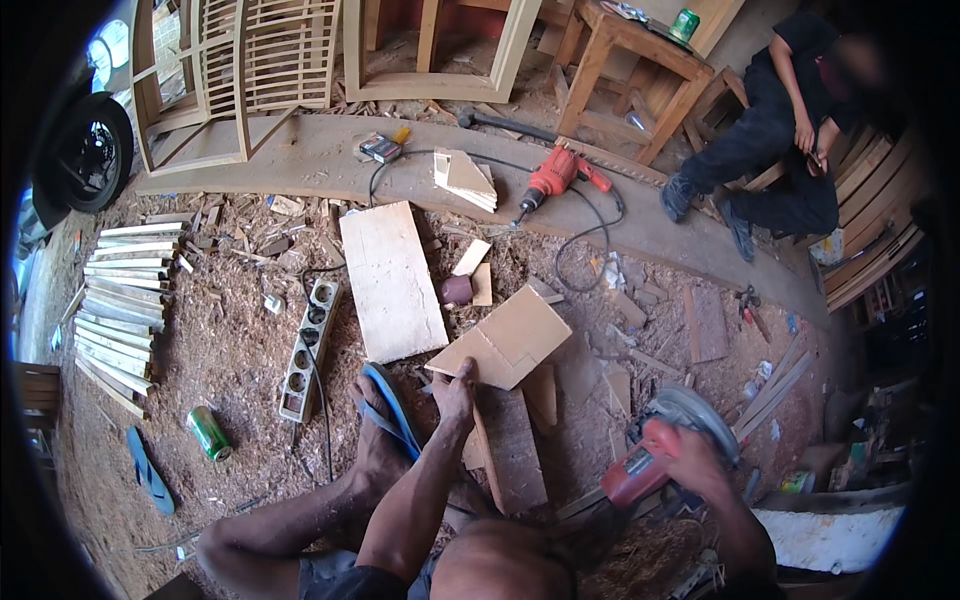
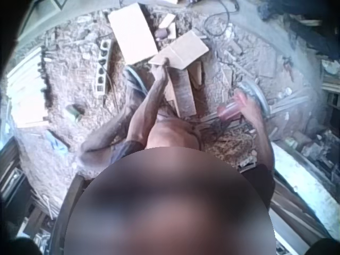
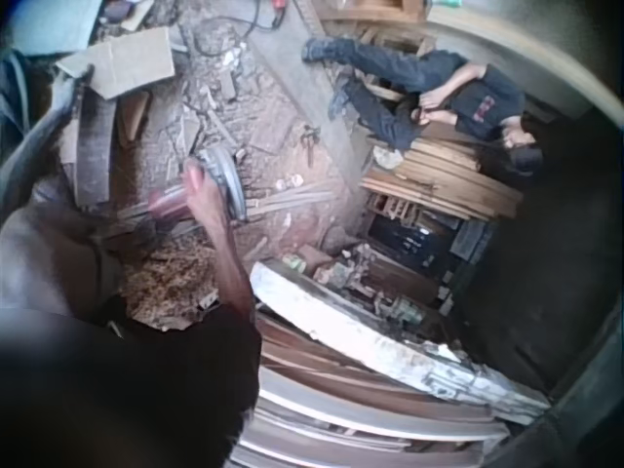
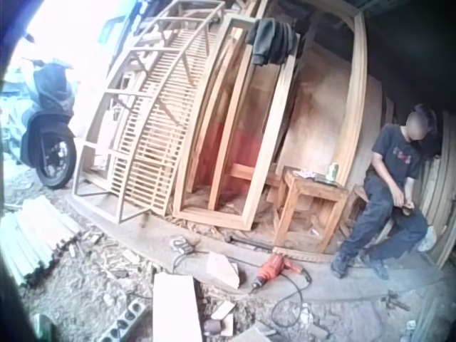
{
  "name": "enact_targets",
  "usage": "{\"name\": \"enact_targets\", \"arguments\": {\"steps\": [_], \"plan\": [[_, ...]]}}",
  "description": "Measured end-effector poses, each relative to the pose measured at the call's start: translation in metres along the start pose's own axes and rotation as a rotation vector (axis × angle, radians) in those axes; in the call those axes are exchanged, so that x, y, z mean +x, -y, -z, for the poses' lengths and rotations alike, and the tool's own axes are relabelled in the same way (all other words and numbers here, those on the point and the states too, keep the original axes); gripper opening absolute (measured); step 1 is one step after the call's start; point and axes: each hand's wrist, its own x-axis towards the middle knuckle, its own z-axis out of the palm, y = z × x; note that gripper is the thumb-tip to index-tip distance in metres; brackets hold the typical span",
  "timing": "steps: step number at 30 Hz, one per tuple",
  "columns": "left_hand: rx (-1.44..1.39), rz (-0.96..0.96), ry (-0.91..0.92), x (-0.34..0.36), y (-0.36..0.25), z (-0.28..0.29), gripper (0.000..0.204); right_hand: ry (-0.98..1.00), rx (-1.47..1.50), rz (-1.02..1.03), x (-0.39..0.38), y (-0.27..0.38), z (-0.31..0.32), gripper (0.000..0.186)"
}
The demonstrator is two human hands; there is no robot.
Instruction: The person marks a rectangular piece of plywood with a pencil and a small block, then uses a handheld circular saw to cut along the marked lines. The person repositions the wood between cuts and removes the cut-off sections.
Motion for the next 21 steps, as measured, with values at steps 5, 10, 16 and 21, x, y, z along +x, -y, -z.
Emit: {"name": "enact_targets", "arguments": {"steps": [5,10,16,21], "plan": [[-0.003,-0.057,0.030,0.012,0.012,0.000,0.036,-0.037,0.654,0.089,-0.052,-0.003,0.012,0.039],[-0.019,-0.069,0.039,0.014,0.011,0.001,0.036,0.047,1.104,0.300,-0.036,0.009,-0.020,0.039],[0.114,0.098,0.051,0.011,-0.004,0.005,0.037,0.026,1.059,0.455,0.005,0.046,-0.070,0.032],[0.103,0.007,0.100,0.010,-0.006,0.004,0.034,0.025,1.021,0.434,0.013,0.069,-0.075,0.036]]}}
